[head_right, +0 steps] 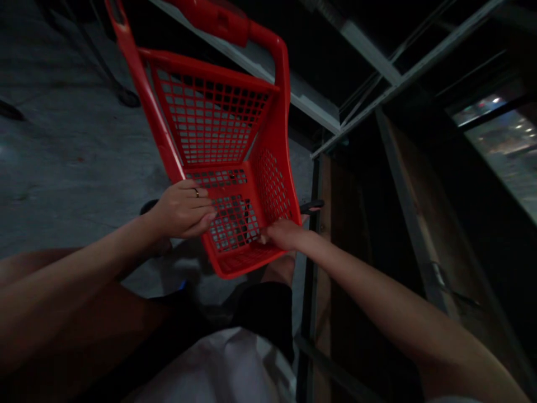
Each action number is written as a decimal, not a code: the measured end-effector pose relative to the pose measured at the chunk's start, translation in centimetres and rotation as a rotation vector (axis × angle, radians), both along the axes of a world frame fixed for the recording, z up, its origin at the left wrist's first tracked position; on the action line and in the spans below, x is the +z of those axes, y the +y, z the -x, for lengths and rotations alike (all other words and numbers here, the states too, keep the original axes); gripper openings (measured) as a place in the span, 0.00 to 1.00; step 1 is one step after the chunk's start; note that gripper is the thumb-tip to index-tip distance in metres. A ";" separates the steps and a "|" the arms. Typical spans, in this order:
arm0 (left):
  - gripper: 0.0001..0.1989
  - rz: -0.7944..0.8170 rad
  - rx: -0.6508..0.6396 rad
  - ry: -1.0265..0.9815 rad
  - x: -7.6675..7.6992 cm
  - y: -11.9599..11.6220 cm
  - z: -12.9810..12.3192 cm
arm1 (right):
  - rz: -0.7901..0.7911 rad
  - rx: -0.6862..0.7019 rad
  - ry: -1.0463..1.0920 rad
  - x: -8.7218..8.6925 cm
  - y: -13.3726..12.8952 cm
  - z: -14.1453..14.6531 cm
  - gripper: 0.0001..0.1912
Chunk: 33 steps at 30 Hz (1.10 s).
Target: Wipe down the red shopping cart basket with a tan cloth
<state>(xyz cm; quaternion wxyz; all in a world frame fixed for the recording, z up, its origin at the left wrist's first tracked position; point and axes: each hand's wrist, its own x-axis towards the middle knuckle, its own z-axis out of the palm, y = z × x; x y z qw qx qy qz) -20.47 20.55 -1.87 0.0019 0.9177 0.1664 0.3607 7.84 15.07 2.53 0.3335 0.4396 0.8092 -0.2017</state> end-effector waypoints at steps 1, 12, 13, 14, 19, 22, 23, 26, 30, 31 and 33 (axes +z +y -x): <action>0.21 0.024 -0.008 0.005 0.0 0.0 0.3 | 0.102 -0.032 0.019 0.5 -0.1 -0.1 0.15; 0.22 0.155 0.157 0.126 -0.2 0.1 0.8 | -0.392 -0.555 0.469 0.3 -8.8 7.3 0.20; 0.22 0.164 0.170 0.117 -0.2 0.0 0.8 | -0.476 -0.574 0.584 -0.4 -10.2 9.2 0.21; 0.22 0.176 0.189 0.107 -0.1 -0.2 0.8 | -0.568 -0.581 0.643 -1.0 -11.3 11.0 0.21; 0.23 0.246 0.250 0.109 0.8 -1.2 0.9 | -0.822 -0.354 0.671 -3.4 -13.5 12.3 0.27; 0.22 0.254 0.225 0.146 1.5 -1.7 0.7 | -0.858 -0.282 0.575 -4.0 -13.5 7.2 0.28; 0.22 0.258 0.218 0.161 1.7 -1.9 0.5 | -0.857 -0.298 0.538 -4.0 -13.4 5.2 0.28; 0.23 0.278 0.229 0.207 2.1 -2.4 -0.4 | -0.879 -0.427 0.474 -3.8 -12.3 -0.3 0.26; 0.22 0.269 0.314 0.234 2.1 -3.3 -1.6 | -0.999 -0.667 0.551 -4.5 -10.9 -1.9 0.25; 0.21 0.258 0.343 0.229 2.0 -3.5 -1.8 | -1.017 -0.693 0.595 -4.8 -11.0 -1.0 0.24; 0.20 0.238 0.397 0.209 1.8 -4.0 -2.0 | -1.037 -0.664 0.700 -5.7 -11.8 2.3 0.23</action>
